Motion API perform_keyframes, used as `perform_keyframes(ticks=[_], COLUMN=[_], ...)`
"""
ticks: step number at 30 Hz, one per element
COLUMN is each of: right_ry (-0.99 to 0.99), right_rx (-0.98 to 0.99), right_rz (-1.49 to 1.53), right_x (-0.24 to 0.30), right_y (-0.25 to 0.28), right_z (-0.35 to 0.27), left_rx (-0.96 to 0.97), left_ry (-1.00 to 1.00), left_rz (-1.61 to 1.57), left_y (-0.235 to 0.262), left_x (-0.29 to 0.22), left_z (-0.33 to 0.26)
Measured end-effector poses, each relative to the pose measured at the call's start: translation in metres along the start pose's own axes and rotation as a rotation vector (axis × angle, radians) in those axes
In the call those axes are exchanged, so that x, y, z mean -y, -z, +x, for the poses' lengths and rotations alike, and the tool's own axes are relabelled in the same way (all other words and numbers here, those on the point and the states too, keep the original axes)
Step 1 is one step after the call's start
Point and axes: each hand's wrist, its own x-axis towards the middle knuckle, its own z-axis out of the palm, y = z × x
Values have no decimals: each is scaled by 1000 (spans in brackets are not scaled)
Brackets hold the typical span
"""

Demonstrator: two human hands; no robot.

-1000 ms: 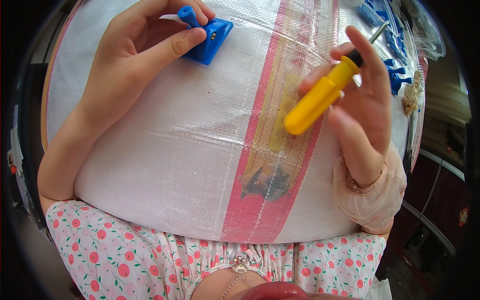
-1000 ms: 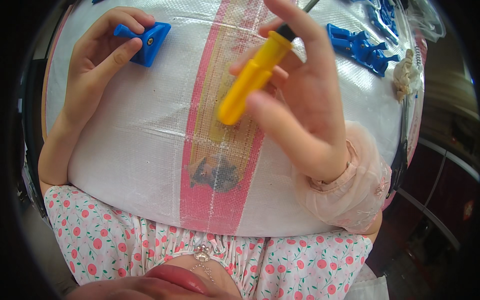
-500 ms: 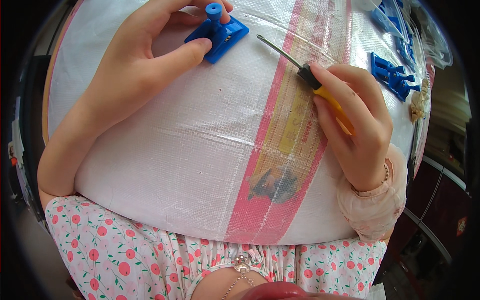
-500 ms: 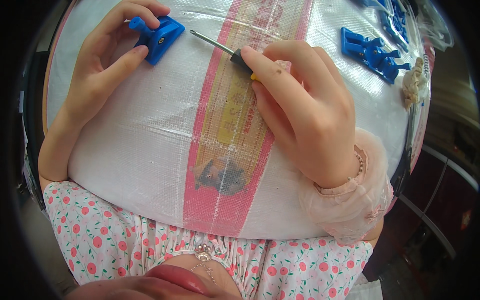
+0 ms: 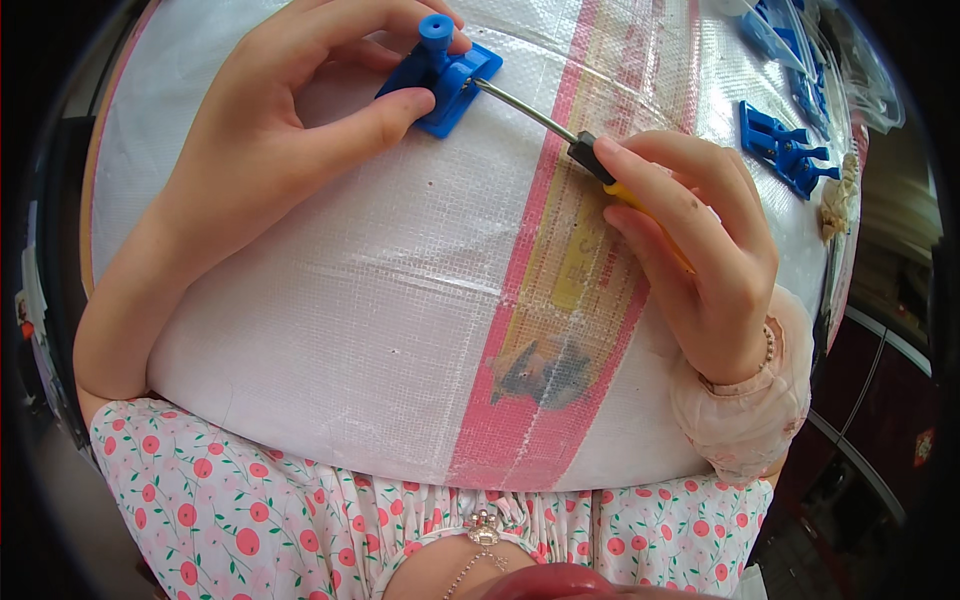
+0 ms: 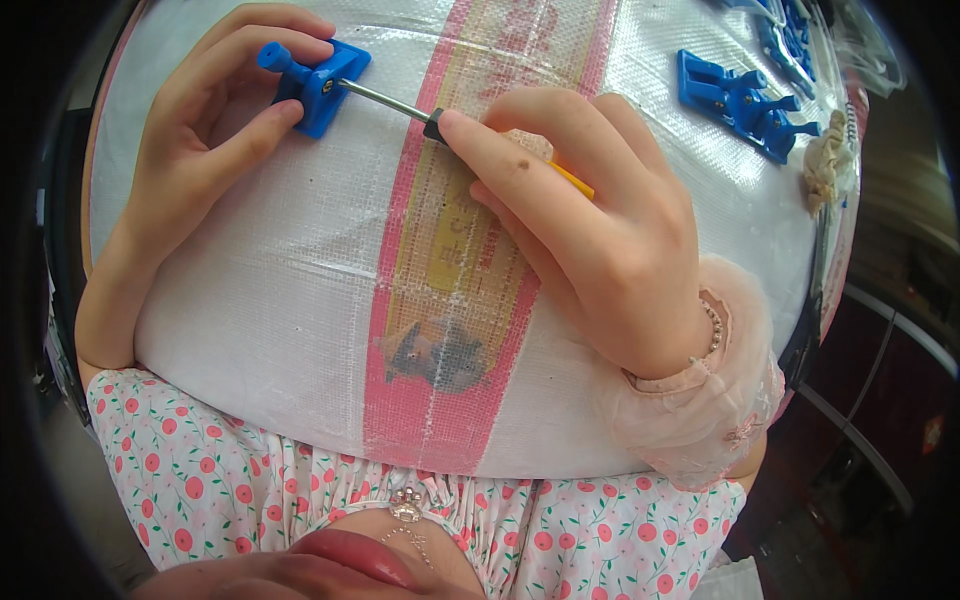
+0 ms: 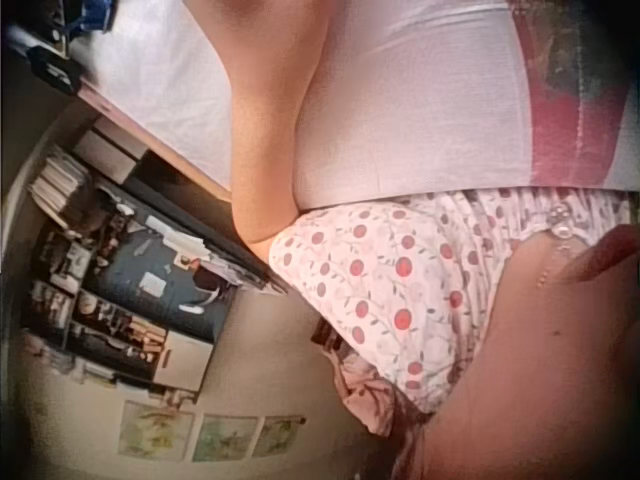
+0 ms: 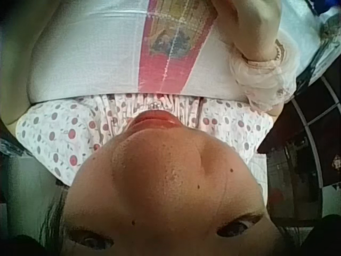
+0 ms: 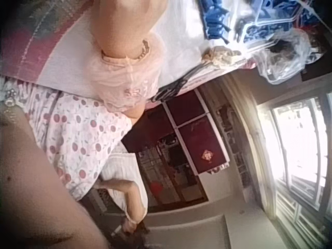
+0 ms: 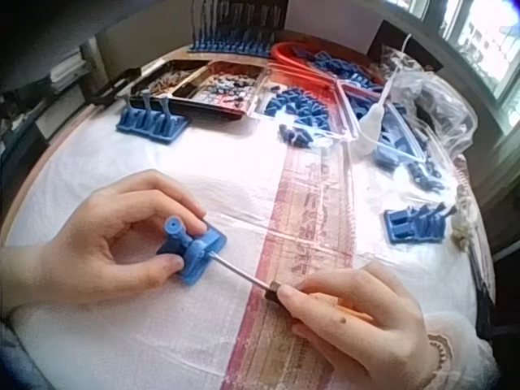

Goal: Secure a small plastic component using a screwdriver.

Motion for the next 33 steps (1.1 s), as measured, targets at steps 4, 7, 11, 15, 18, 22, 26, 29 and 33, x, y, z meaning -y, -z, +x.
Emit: perform_keyframes(ticks=[4,7,11,15,18,22,26,29,33], right_ry=[42,49,62,61,59,73,75,95,68], right_rx=[-29,-44,-61,-55,-52,-63,-34,0,23], right_rz=[-8,-14,-19,-27,-35,-30,4,40,132], right_x=[-1,-2,1,0,0,0,0,-2,3], right_y=[0,-1,-2,-2,-1,-1,2,5,6], right_z=[0,0,1,0,0,1,1,2,1], left_rx=[19,9,35,34,14,19,94,29,7], left_ry=[34,55,-86,12,11,-53,-90,-51,-125], left_rz=[-158,-111,-190,-30,-90,-140,97,-30,-6], left_y=[2,0,1,1,0,2,12,8,6], left_x=[18,8,28,7,6,29,21,17,28], left_z=[0,1,2,1,1,0,3,4,-5])
